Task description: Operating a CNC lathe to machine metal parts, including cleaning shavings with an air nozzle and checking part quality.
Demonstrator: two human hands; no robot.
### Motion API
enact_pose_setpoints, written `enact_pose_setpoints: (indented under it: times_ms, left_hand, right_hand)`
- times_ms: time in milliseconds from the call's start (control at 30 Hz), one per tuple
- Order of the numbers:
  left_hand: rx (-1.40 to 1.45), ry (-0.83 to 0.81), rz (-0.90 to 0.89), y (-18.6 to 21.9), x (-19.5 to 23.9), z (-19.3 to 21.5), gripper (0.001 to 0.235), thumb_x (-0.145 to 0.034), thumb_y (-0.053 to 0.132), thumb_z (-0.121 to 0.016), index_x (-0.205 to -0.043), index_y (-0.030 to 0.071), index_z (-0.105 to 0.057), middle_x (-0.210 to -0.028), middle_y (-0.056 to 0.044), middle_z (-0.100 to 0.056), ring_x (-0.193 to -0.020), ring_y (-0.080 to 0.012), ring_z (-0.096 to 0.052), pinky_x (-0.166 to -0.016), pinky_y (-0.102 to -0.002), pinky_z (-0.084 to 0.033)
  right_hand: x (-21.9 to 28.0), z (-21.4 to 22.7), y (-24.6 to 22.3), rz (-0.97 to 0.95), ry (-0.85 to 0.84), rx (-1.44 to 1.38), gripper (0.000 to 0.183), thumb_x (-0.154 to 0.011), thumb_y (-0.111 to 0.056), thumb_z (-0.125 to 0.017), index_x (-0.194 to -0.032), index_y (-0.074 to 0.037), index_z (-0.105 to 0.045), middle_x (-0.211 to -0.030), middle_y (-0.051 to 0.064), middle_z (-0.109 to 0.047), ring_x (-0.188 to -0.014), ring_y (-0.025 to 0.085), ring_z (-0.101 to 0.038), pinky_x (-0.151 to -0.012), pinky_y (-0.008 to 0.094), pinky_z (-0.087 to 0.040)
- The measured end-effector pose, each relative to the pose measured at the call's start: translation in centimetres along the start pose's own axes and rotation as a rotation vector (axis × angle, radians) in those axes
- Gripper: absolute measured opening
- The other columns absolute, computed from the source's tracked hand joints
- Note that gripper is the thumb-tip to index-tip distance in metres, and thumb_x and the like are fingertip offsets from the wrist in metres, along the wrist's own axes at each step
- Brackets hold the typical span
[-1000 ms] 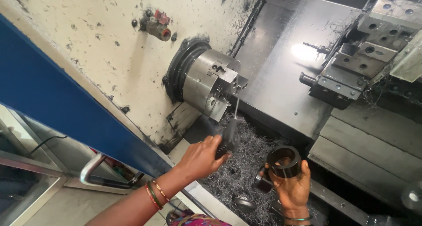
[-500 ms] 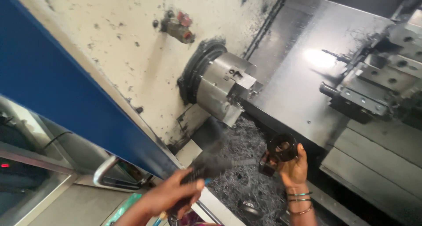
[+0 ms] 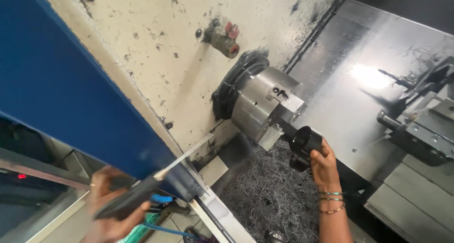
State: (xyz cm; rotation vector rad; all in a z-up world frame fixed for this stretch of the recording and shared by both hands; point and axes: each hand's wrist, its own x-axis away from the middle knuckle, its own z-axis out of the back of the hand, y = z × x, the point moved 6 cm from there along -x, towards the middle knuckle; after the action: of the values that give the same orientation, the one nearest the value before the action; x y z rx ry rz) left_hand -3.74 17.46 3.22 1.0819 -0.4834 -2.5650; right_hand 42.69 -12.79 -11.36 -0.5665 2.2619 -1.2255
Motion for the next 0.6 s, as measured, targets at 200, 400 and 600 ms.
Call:
enact_pose_setpoints:
  times_ms: [200, 400, 600]
  left_hand:
    - [0.003, 0.114, 0.019, -0.2, -2.0, -1.5, 0.033, -0.061, 0.032, -0.083, -0.08, 0.007, -0.077, -0.096, -0.013, -0.061, -0.09, -0.0254, -0.057, -0.079, -0.038, -0.045]
    - [0.136, 0.119, -0.006, 2.2, -4.0, -0.6, 0.027, -0.059, 0.016, -0.077, -0.084, 0.008, -0.08, -0.096, -0.011, -0.069, -0.095, -0.0238, -0.065, -0.089, -0.038, -0.05]
    - [0.185, 0.104, 0.01, 1.9, -4.5, -0.8, 0.027, -0.058, 0.016, -0.077, -0.084, 0.007, -0.079, -0.098, -0.012, -0.069, -0.096, -0.0225, -0.067, -0.093, -0.038, -0.05]
  right_hand:
    - [-3.3, 1.2, 2.2, -0.009, 0.131, 0.038, 0.061, -0.089, -0.004, -0.072, -0.146, 0.003, -0.052, -0.123, 0.004, -0.066, -0.106, 0.012, -0.062, -0.092, 0.024, -0.052]
    - [-4.3, -0.4, 2.8, -0.011, 0.174, 0.028, 0.059, -0.088, -0.004, -0.072, -0.143, 0.001, -0.053, -0.121, 0.003, -0.066, -0.105, 0.011, -0.064, -0.092, 0.026, -0.056]
    - [-4.9, -0.8, 3.5, 0.0, 0.165, 0.057, 0.059, -0.087, -0.003, -0.075, -0.143, 0.001, -0.055, -0.123, 0.005, -0.066, -0.108, 0.013, -0.064, -0.095, 0.028, -0.055]
